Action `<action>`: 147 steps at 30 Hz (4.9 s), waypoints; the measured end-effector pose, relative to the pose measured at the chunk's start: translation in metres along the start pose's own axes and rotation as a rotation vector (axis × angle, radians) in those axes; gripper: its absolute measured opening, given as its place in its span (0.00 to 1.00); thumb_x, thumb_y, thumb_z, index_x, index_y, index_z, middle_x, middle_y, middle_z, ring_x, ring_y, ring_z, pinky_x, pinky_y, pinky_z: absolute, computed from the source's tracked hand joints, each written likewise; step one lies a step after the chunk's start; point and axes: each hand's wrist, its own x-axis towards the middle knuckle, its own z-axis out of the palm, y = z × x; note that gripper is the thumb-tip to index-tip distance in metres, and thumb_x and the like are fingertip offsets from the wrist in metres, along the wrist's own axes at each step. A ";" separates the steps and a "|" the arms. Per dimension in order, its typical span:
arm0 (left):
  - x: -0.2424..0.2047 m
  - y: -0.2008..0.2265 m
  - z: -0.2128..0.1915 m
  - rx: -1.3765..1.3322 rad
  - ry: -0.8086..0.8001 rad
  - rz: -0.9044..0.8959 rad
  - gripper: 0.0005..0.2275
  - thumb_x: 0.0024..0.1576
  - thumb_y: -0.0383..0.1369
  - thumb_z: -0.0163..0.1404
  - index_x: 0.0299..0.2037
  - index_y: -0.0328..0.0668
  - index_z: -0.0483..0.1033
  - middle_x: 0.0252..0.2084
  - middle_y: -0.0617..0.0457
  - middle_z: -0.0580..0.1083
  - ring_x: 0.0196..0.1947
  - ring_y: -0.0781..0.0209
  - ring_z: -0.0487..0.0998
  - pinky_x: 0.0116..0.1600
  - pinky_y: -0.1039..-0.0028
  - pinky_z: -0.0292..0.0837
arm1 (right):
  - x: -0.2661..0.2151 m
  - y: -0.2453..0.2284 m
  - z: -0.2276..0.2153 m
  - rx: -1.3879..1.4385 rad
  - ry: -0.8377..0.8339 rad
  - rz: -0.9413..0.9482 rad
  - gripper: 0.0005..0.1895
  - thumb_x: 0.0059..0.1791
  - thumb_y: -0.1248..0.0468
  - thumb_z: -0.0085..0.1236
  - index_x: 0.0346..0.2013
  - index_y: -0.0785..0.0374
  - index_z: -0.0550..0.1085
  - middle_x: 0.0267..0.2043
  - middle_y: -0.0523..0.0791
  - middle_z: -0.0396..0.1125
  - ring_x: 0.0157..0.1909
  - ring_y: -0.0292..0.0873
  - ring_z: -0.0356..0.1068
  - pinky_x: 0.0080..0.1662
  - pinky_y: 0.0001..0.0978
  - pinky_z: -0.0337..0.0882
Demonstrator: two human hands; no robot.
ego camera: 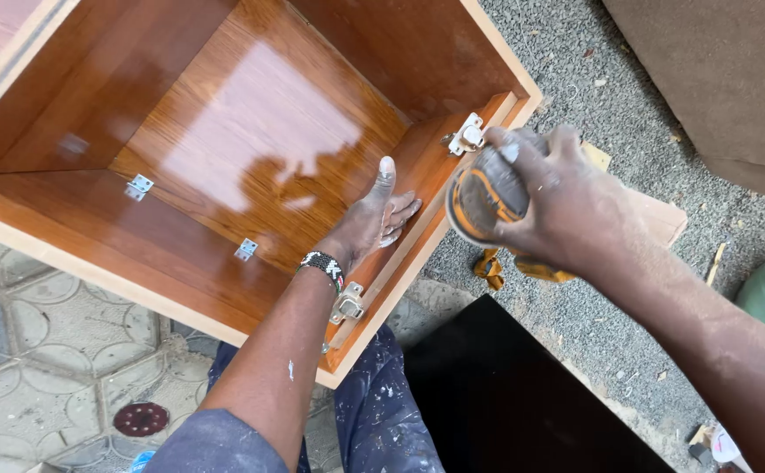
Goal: Sanding the interior and edges of a wooden cabinet using an electric orbital sander
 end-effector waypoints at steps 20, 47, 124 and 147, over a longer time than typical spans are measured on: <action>-0.151 -0.093 -0.060 0.976 0.489 0.759 0.22 0.78 0.35 0.37 0.73 0.33 0.79 0.62 0.40 0.89 0.63 0.46 0.91 0.65 0.57 0.84 | -0.203 -0.128 0.228 0.396 0.549 -0.090 0.47 0.39 0.45 0.81 0.74 0.43 0.78 0.63 0.56 0.70 0.54 0.64 0.79 0.45 0.54 0.81; -0.165 -0.072 -0.036 0.807 0.378 0.492 0.32 0.78 0.54 0.30 0.77 0.41 0.79 0.70 0.45 0.86 0.75 0.51 0.84 0.76 0.59 0.77 | -0.188 -0.113 0.223 0.561 0.403 0.040 0.54 0.41 0.49 0.85 0.81 0.39 0.71 0.70 0.58 0.63 0.65 0.65 0.75 0.45 0.58 0.87; -0.031 -0.025 0.049 0.319 0.562 0.125 0.40 0.69 0.63 0.37 0.80 0.40 0.77 0.81 0.42 0.78 0.84 0.56 0.77 0.88 0.64 0.64 | 0.139 0.141 0.036 0.778 0.699 -0.077 0.61 0.38 0.65 0.81 0.86 0.53 0.67 0.64 0.54 0.54 0.58 0.56 0.70 0.49 0.46 0.86; -0.265 -0.072 -0.020 0.472 1.062 0.620 0.24 0.81 0.45 0.39 0.70 0.37 0.85 0.61 0.36 0.88 0.65 0.42 0.89 0.78 0.50 0.76 | -0.228 -0.192 0.246 0.529 0.523 -0.035 0.52 0.37 0.48 0.80 0.77 0.35 0.76 0.64 0.59 0.70 0.61 0.68 0.81 0.50 0.61 0.89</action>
